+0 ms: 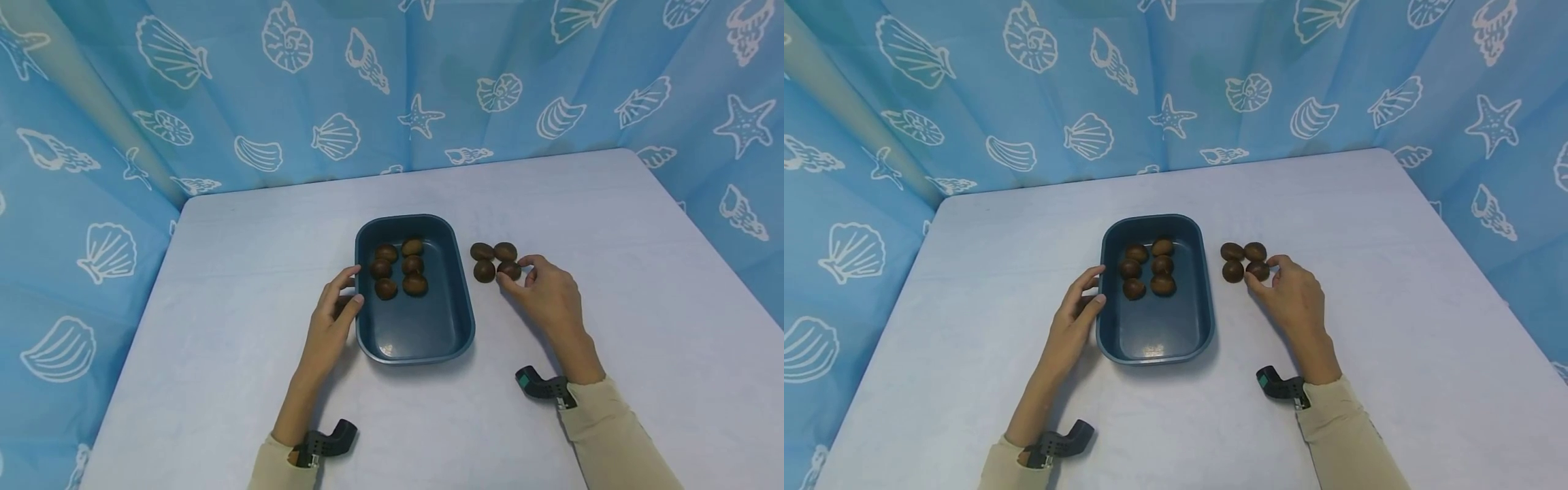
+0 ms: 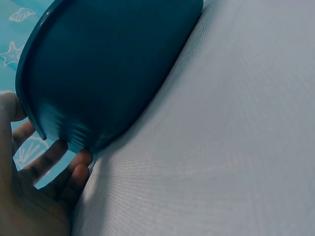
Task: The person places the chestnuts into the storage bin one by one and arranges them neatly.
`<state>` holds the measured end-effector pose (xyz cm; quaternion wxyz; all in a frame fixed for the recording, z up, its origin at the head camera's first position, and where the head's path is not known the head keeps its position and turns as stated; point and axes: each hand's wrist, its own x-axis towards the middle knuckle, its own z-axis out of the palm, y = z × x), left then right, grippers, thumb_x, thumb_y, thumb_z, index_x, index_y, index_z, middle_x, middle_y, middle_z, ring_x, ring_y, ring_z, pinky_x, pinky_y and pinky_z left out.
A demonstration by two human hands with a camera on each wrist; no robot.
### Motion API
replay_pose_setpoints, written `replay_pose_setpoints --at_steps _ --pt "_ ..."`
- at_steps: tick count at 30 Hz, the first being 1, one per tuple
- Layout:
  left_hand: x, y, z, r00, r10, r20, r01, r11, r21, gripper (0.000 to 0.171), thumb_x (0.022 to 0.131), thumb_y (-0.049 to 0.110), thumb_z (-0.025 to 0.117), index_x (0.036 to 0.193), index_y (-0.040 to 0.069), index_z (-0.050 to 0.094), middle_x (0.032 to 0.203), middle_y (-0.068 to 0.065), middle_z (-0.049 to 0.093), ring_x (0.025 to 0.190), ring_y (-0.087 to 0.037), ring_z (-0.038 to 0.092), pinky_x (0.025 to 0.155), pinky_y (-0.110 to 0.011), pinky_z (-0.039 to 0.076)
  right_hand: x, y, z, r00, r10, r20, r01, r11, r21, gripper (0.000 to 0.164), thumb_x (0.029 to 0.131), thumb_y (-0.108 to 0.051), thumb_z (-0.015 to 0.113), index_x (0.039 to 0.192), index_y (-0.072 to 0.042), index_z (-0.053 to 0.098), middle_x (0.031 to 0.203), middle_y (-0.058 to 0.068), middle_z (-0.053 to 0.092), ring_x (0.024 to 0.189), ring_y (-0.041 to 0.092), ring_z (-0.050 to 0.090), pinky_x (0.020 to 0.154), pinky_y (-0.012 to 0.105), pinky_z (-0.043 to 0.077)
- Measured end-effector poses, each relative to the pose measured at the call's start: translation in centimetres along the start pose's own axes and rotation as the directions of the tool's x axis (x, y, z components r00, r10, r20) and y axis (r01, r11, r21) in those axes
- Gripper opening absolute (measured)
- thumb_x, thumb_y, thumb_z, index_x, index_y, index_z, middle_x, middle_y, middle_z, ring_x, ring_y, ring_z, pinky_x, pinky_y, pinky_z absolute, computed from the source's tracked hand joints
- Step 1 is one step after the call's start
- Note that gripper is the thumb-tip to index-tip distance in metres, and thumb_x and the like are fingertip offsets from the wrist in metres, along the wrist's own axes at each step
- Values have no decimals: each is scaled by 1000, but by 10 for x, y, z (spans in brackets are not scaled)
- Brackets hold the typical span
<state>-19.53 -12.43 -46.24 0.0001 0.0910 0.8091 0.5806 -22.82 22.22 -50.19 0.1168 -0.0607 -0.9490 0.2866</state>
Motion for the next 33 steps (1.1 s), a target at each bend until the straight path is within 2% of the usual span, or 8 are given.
replay_pose_setpoints --at_steps 9,16,19,25,33 --pt "1 -1 -1 1000 -1 5 1 1000 -17 46 105 18 51 151 16 44 140 -16 47 120 -32 56 102 -46 44 1 0 -4 1000 15 21 -15 1000 16 45 88 -40 69 109 0 65 72 5 56 63 22 50 54 33 38" --pt "1 -3 -1 1000 7 11 -7 999 -36 47 105 18 51 151 14 43 141 -21 45 121 -32 56 101 -48 44 0 0 -10 1000 -11 -8 12 999 47 43 87 -41 71 106 -2 67 68 2 53 60 19 47 53 32 37" --pt "1 -3 -1 1000 10 10 -9 999 -35 47 105 18 51 151 15 44 141 -19 46 121 -32 56 100 -47 45 -1 -2 -12 1000 -21 -13 21 998 65 44 87 -41 72 107 -2 67 68 3 51 60 19 46 52 32 36" --pt "1 -5 -3 1000 17 0 -17 999 -30 46 105 18 52 151 16 45 139 -16 48 119 -31 57 99 -46 46 -3 -9 -14 997 -66 -31 69 990 124 43 88 -39 74 108 -3 67 67 2 47 59 17 43 49 29 35" --pt "1 -4 -2 1000 30 -3 -30 999 -31 46 105 16 52 150 14 45 138 -21 49 116 -32 59 98 -45 47 -9 -25 -17 986 -161 -53 168 972 164 37 87 -35 77 107 -5 67 63 -1 43 53 13 40 48 27 34"
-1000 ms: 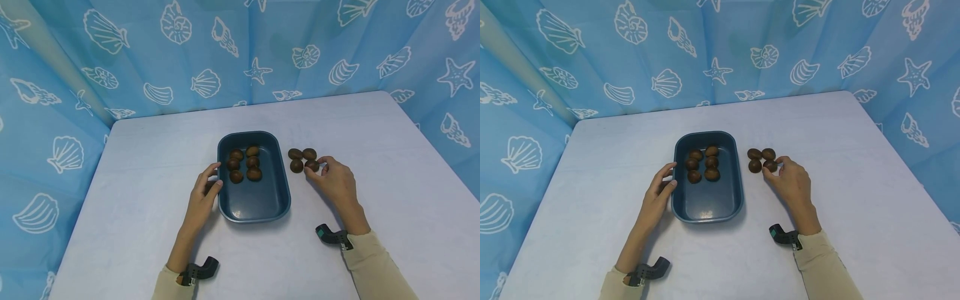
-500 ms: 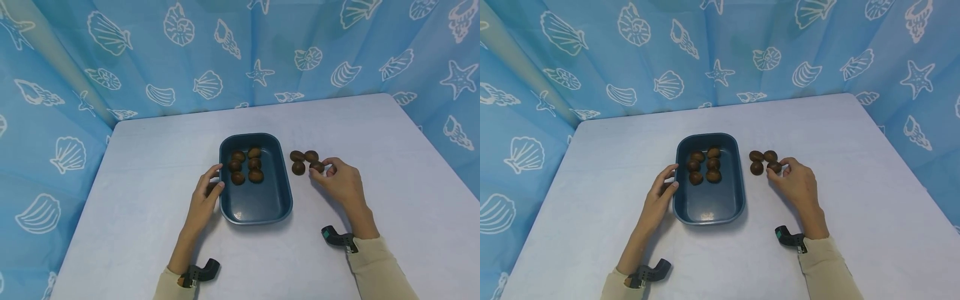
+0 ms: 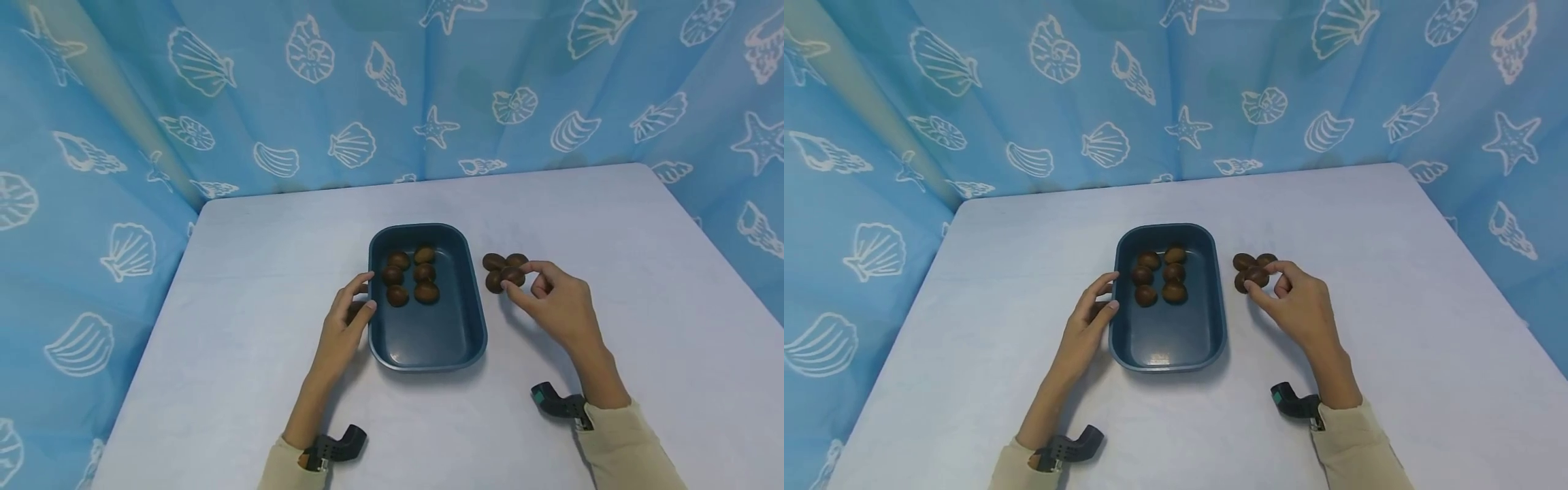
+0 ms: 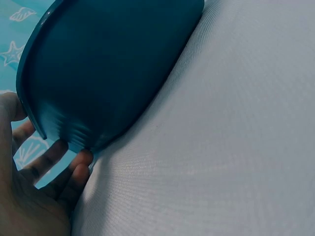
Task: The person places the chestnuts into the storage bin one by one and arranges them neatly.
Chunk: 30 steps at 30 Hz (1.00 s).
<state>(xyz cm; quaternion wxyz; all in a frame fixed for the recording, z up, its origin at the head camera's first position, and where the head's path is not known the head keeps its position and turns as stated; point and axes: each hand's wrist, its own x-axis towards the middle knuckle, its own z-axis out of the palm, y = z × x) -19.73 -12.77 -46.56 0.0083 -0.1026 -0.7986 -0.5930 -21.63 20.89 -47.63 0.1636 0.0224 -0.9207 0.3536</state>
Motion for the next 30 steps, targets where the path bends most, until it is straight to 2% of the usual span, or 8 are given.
replay_pose_setpoints --at_steps 7,13,23,30 --pt "1 1 1 1000 -2 1 2 1000 1 46 104 15 52 150 15 46 136 -18 50 115 -31 60 97 -45 47 -4 -27 1 993 -121 14 120 992 35 32 85 -31 81 104 -9 67 62 -3 39 52 12 37 48 26 31" --pt "0 0 1 1000 -12 -4 12 1000 8 46 104 16 53 150 15 47 135 -15 50 115 -31 60 97 -45 47 -5 -49 10 977 -194 84 189 980 66 35 84 -31 82 106 -8 67 62 -6 37 51 11 35 48 27 31" --pt "-1 -1 -2 1000 -6 -2 6 1000 5 46 105 17 53 150 15 46 135 -15 50 114 -30 60 98 -44 47 -5 -72 26 937 -307 165 299 952 71 36 83 -30 82 109 -9 68 58 -9 36 49 8 35 49 28 35" --pt "0 -3 -3 1000 -9 5 9 1000 -6 47 105 19 53 151 16 45 137 -15 49 114 -29 59 97 -43 47 -1 -87 39 898 -369 240 370 928 41 39 83 -32 83 109 -7 69 56 -11 38 47 6 35 46 26 32"
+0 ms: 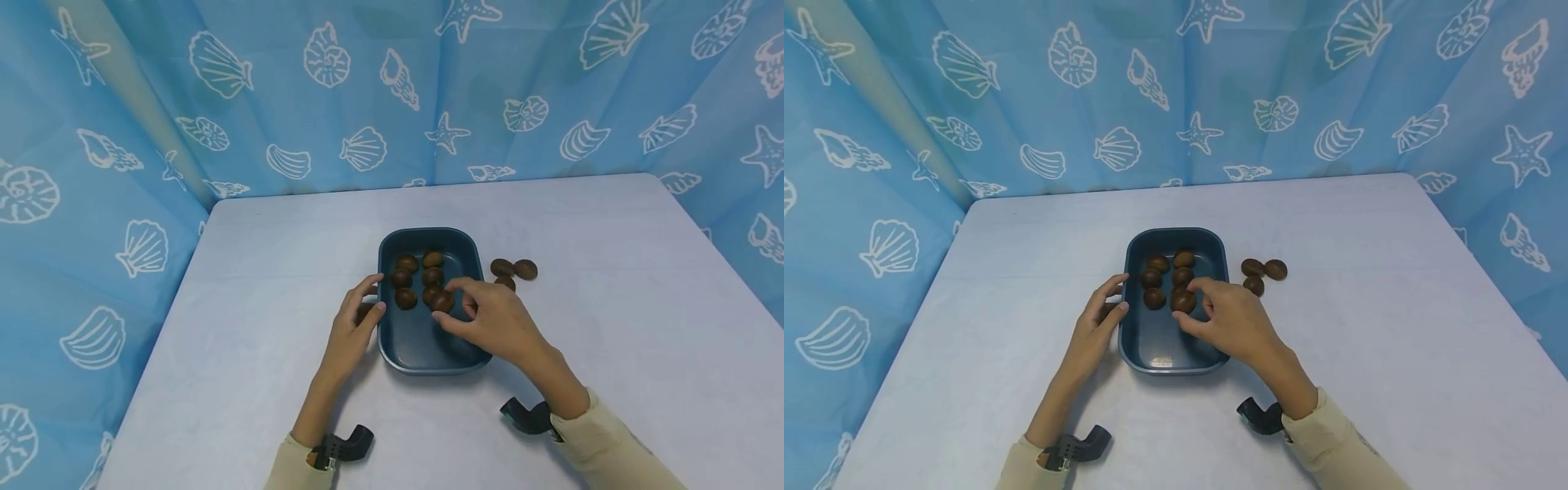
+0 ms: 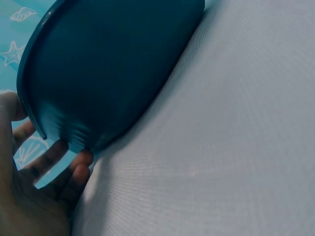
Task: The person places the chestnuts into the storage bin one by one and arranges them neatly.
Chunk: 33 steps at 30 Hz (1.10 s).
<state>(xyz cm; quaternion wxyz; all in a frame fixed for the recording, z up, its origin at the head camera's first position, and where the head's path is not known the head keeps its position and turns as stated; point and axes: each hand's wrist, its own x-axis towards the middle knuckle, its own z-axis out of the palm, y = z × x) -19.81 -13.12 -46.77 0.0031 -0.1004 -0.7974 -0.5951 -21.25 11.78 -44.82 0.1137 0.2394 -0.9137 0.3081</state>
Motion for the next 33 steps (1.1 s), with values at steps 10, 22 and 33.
replay_pose_setpoints --at_steps 10,22,33 --pt "1 -5 1 1000 7 0 -7 1000 4 47 105 18 52 151 15 44 137 -15 48 113 -29 59 97 -43 47 14 -11 17 990 15 142 -7 998 -56 44 83 -41 80 111 -9 70 61 -9 45 50 6 40 46 26 35" --pt "10 -42 4 999 41 -15 -41 999 1 46 104 34 53 150 32 45 136 -3 49 111 -21 60 94 -43 49 29 -20 33 966 12 256 19 993 -119 39 84 -39 79 106 -7 69 54 -8 45 47 7 43 42 24 36" --pt "11 -41 3 998 56 -13 -56 998 18 46 104 39 51 149 35 44 136 -1 49 111 -19 59 94 -41 49 34 -20 45 954 35 299 19 984 -175 32 85 -35 79 98 -8 68 54 -7 43 48 8 43 42 23 35"
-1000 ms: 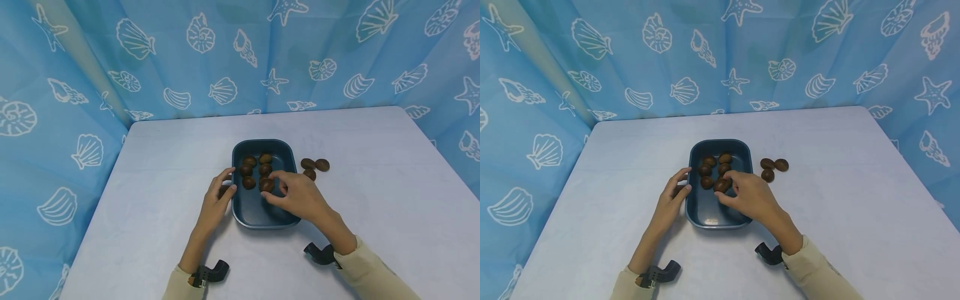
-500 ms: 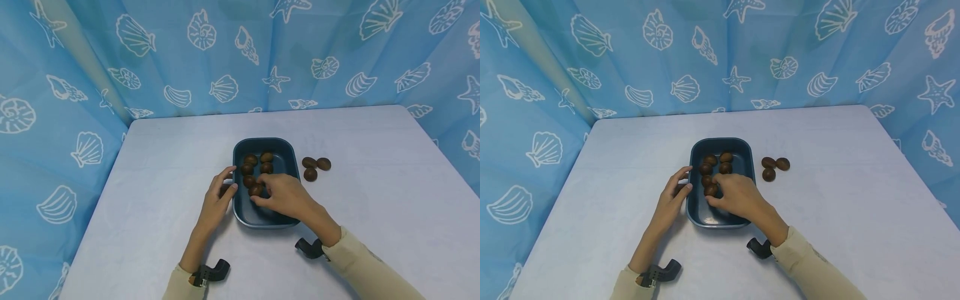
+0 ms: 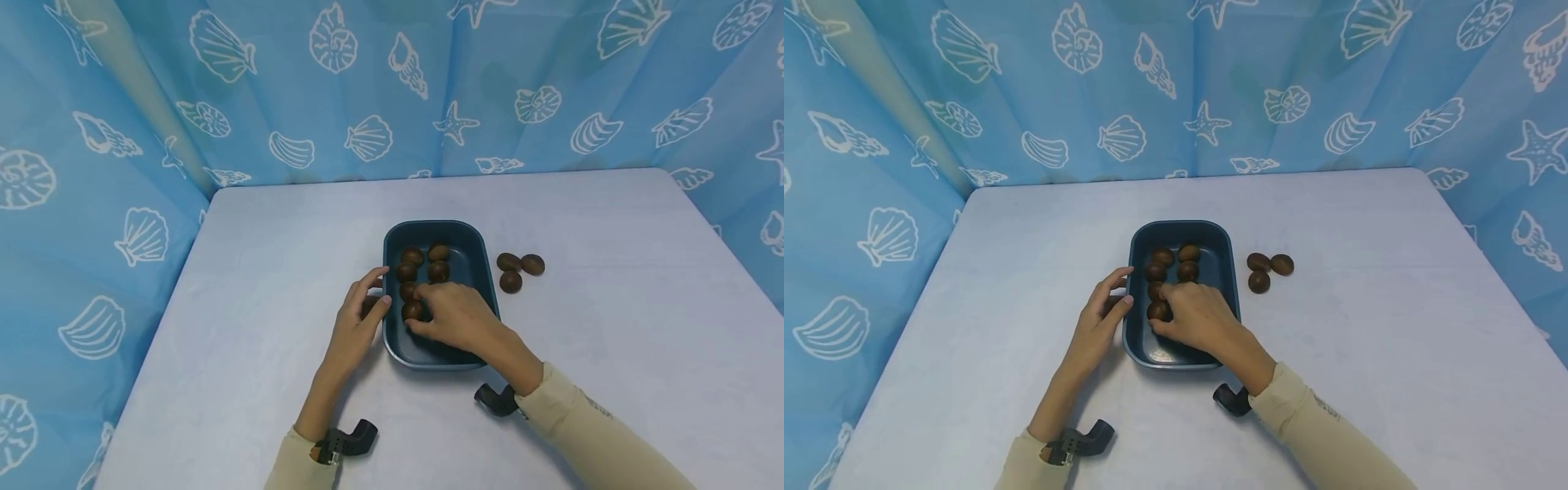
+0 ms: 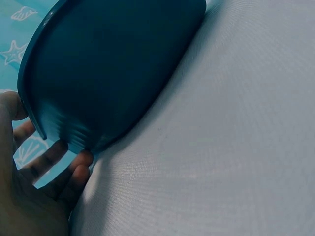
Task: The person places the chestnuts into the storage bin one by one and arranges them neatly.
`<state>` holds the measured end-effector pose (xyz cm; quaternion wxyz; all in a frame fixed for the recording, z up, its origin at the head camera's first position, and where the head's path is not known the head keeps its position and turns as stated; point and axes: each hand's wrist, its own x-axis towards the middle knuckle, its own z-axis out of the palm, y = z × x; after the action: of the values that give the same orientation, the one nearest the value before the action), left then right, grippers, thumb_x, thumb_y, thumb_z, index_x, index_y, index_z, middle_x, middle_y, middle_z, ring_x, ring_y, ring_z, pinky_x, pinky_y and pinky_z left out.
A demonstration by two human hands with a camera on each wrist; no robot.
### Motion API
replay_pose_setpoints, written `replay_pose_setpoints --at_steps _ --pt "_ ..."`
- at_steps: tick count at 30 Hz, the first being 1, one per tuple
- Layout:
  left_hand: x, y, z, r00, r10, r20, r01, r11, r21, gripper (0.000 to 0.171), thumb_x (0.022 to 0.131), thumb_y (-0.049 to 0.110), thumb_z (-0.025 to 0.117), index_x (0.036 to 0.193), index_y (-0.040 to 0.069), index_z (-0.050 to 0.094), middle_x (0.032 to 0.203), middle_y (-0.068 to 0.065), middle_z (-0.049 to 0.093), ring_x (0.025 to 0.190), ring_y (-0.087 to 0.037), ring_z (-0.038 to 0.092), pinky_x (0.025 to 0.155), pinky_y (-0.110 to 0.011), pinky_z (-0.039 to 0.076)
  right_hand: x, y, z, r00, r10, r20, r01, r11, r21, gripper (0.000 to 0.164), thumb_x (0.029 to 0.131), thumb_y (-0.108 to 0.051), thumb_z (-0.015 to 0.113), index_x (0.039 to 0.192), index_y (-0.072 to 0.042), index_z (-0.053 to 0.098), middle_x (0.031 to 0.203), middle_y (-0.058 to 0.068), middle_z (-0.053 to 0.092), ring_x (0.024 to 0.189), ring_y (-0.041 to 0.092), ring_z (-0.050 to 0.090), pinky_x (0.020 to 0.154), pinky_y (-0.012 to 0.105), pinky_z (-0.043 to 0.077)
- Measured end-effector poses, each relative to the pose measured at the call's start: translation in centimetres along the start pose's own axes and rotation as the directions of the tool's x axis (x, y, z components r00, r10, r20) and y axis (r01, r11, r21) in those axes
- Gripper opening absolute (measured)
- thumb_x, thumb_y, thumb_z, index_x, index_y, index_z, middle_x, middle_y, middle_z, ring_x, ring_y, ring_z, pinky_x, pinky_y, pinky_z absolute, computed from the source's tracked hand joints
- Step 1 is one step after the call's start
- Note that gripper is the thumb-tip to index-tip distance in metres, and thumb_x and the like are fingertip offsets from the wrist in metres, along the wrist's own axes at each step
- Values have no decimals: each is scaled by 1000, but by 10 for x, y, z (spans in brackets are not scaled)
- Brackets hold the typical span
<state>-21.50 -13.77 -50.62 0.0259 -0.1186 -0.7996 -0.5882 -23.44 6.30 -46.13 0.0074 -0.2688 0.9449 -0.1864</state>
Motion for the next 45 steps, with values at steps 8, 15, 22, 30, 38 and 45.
replay_pose_setpoints --at_steps 8,15,22,30,38,45 --pt "3 2 1 1000 0 15 0 1000 12 47 104 37 52 150 33 44 136 -2 48 111 -20 59 93 -41 49 0 2 2 1000 10 24 -9 999 -50 32 85 -35 80 99 -8 68 62 -6 49 55 9 48 45 23 38" --pt "-1 1 10 1000 -20 7 20 1000 -12 46 104 35 53 149 34 45 136 -2 49 112 -21 59 94 -42 48 -12 9 -2 998 -35 -56 37 999 34 36 87 -38 78 106 -9 70 61 -9 46 54 6 45 46 23 37" --pt "-5 -1 21 999 -31 17 32 999 -27 46 104 34 53 150 34 45 137 -4 49 113 -22 59 97 -44 48 -41 30 -26 913 -86 -400 163 973 163 26 86 -22 81 106 -9 72 62 -12 44 52 3 40 47 25 36" --pt "-4 0 12 999 -31 12 31 999 8 46 104 39 52 150 34 45 137 -3 49 114 -20 59 96 -42 49 -56 58 -27 834 36 -551 108 968 227 20 86 -10 79 105 -7 71 64 -10 45 55 6 43 54 21 39" --pt "-5 1 5 999 -36 0 36 999 11 47 104 40 52 150 33 44 137 -4 49 114 -21 59 95 -44 48 -62 79 -23 808 135 -573 32 962 272 18 89 -13 77 104 -6 71 70 -6 53 61 10 48 57 18 38" --pt "-2 3 3 999 -34 -3 34 999 21 47 104 41 51 150 33 45 138 -4 49 114 -21 59 95 -44 48 -68 101 -19 789 173 -590 -47 974 224 17 88 -12 77 103 -6 71 65 -5 50 55 10 44 52 20 34"
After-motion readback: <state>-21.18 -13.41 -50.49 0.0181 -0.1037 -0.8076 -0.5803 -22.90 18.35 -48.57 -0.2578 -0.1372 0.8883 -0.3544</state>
